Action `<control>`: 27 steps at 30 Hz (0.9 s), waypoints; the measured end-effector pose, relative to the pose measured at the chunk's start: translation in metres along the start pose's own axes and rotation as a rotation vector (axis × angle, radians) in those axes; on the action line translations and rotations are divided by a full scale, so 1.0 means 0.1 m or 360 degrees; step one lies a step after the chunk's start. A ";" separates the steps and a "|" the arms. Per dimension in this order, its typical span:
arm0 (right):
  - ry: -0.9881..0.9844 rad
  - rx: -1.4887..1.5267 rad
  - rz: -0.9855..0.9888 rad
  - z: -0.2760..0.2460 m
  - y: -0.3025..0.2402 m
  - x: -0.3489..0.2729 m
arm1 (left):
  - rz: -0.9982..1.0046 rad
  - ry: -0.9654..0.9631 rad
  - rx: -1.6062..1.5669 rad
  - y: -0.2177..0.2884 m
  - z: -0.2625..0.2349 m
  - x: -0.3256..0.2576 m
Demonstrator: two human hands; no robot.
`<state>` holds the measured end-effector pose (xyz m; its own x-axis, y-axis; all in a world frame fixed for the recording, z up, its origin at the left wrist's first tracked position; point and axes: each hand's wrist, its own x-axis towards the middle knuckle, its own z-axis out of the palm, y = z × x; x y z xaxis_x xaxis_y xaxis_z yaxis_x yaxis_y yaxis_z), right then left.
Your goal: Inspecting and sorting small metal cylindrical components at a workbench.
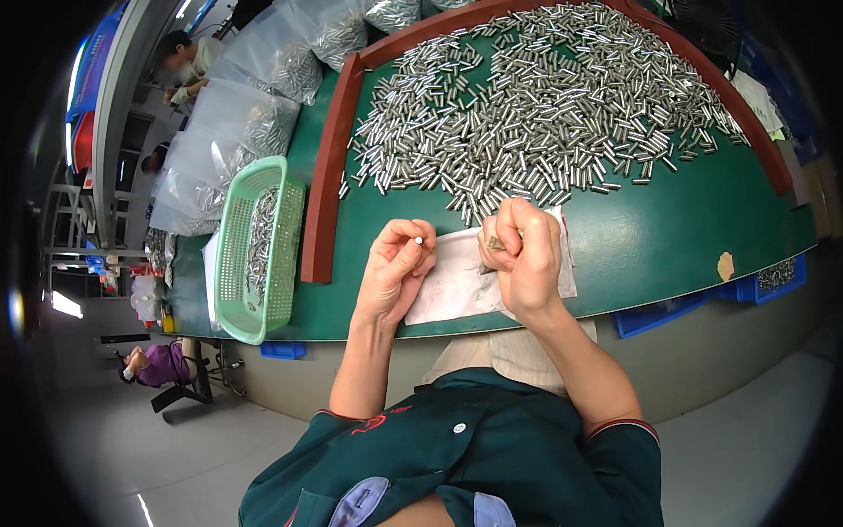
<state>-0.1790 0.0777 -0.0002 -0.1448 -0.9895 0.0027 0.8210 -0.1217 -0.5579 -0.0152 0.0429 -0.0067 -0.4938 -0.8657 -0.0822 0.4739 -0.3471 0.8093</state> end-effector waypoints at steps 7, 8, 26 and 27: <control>-0.0009 -0.0016 -0.0003 -0.01 0.00 -0.01 | 0.0003 -0.0032 -0.0005 -0.01 -0.01 0.00; -0.0007 -0.0018 -0.0004 -0.01 0.00 -0.01 | 0.0003 -0.0032 -0.0005 -0.01 -0.01 0.00; -0.0017 -0.0022 0.0008 0.00 -0.01 0.00 | -0.0150 0.0017 -0.0041 0.03 0.01 -0.02; -0.0015 -0.0012 0.0015 0.00 -0.01 0.00 | -0.0155 0.0021 -0.0031 0.03 0.00 -0.01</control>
<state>-0.1795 0.0781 0.0001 -0.1321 -0.9912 0.0052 0.8180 -0.1120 -0.5643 -0.0131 0.0431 -0.0039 -0.5285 -0.8322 -0.1679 0.4381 -0.4368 0.7857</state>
